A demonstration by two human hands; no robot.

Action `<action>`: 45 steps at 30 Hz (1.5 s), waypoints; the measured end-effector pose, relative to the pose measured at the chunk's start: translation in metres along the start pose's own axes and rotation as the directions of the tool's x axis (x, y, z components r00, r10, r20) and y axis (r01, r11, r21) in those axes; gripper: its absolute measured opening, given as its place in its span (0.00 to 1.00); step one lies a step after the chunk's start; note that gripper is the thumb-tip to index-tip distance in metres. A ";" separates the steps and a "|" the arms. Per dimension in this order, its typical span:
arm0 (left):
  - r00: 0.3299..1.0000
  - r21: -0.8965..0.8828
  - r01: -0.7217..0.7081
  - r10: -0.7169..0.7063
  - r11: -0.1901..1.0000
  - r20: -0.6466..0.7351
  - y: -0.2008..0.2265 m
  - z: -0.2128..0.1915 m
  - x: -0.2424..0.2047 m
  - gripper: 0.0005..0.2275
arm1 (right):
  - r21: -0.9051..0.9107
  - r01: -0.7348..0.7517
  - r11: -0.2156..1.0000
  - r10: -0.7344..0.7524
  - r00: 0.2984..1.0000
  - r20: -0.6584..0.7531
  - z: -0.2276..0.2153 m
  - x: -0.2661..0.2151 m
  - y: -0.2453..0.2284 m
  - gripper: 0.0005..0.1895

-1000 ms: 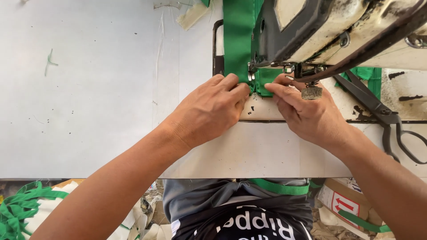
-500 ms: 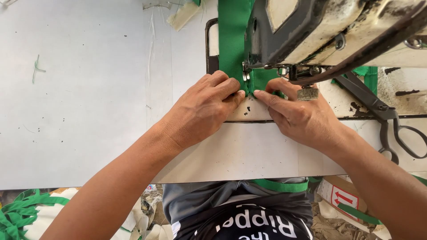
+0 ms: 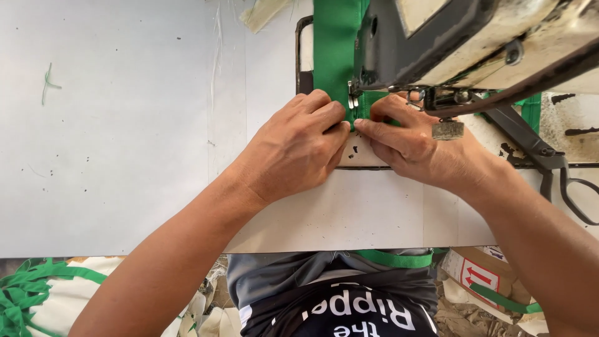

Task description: The person is using an industrial sewing machine to sew green fabric strips, likely for bag handles or components.

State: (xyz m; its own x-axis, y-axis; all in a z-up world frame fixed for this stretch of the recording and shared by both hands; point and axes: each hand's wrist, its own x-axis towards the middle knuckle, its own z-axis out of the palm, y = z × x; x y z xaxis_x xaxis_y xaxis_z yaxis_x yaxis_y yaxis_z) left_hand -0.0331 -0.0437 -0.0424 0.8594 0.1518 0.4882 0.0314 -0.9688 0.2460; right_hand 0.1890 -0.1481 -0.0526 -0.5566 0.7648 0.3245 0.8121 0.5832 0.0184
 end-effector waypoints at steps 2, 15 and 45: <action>1.000 0.028 0.007 -0.008 1.000 0.030 -0.002 0.004 -0.001 0.07 | 0.188 -0.024 0.982 0.028 0.999 -0.021 -0.008 0.008 0.000 0.05; 0.988 0.094 0.080 -0.092 0.992 0.126 0.006 0.006 0.006 0.13 | -0.281 -0.658 0.699 0.687 0.726 0.009 -0.054 -0.085 -0.013 0.16; 0.932 -0.193 0.361 -0.347 0.913 0.101 0.027 0.016 0.005 0.07 | -0.284 -0.787 0.547 0.746 0.305 0.592 -0.056 0.012 -0.005 0.49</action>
State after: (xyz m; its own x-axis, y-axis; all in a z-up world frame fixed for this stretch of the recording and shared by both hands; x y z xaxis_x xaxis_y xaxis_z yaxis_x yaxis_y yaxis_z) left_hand -0.0203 -0.0723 -0.0467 0.8422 0.4578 0.2850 0.2399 -0.7914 0.5623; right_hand 0.1882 -0.1571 0.0043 0.3323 0.8304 -0.4473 0.9324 -0.3606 0.0233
